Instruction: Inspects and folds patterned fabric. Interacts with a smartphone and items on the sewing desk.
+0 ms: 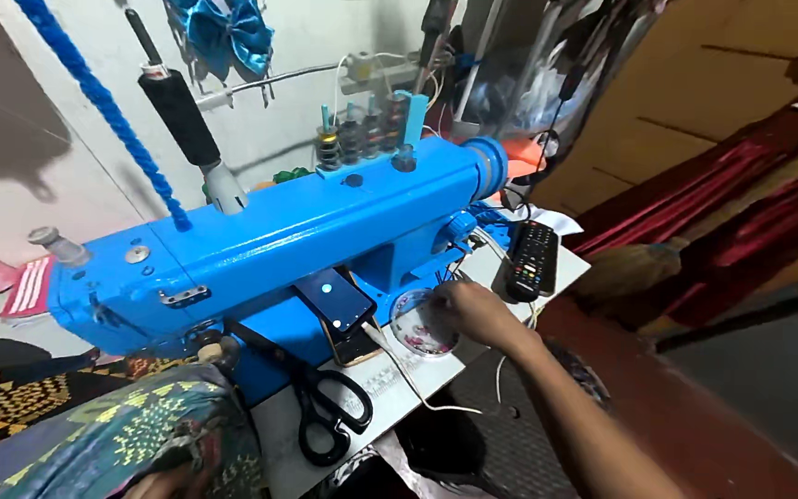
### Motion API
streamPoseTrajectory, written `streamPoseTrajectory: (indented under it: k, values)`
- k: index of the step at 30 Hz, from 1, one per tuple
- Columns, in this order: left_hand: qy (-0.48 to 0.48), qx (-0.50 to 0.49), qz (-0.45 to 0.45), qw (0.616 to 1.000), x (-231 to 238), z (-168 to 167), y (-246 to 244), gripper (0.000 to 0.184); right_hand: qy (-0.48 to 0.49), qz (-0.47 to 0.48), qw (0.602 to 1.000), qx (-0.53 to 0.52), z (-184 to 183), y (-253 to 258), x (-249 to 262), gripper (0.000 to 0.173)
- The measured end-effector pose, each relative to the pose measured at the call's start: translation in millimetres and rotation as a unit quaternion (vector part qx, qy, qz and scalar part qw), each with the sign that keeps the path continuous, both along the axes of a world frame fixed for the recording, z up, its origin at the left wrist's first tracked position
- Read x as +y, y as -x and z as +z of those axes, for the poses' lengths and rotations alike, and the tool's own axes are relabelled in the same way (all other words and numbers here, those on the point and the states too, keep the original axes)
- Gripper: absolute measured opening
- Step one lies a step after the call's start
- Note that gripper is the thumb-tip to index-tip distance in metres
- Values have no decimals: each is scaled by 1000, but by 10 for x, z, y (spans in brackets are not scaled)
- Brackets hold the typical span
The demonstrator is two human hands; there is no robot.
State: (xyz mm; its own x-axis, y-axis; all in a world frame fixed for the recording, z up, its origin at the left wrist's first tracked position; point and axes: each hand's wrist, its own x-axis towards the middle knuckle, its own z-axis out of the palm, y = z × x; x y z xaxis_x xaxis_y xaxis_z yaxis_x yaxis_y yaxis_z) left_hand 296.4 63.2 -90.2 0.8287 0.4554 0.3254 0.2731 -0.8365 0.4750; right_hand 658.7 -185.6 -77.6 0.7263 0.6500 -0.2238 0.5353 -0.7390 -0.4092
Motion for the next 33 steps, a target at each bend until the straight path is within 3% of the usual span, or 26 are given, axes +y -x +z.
streamPoseTrajectory:
  k: [4, 8, 12, 17, 19, 22, 24, 28, 33]
  values:
    - [29, -36, 6, 999, 24, -30, 9, 24, 93, 11, 996, 9, 16, -30, 163, 29]
    - [116, 7, 124, 985, -113, 128, -75, 22, 140, 62, 988, -28, 15, -23, 236, 35]
    - [194, -31, 141, 970, -43, 145, -75, 18, 3, 88, 993, -74, -225, -59, 71, 31]
    - [212, -53, 127, 968, -1, 117, -109, 17, -201, 35, 974, -99, -285, 87, -188, 28]
    - [219, -50, 128, 966, 9, 132, -118, 16, -283, -4, 959, -29, -228, 297, -238, 26]
    - [195, -60, 125, 971, 22, 118, -126, 17, -447, 6, 887, 120, -185, 703, -85, 14]
    - [159, -64, 124, 977, 17, 110, -139, 18, -494, 41, 847, 193, -154, 1026, 160, 21]
    - [104, -69, 121, 985, -17, 168, -123, 20, -474, 66, 813, 332, -171, 1563, 674, 17]
    - [131, -115, 115, 978, -44, 232, 7, 23, -384, 76, 791, 470, -146, 1787, 1039, 11]
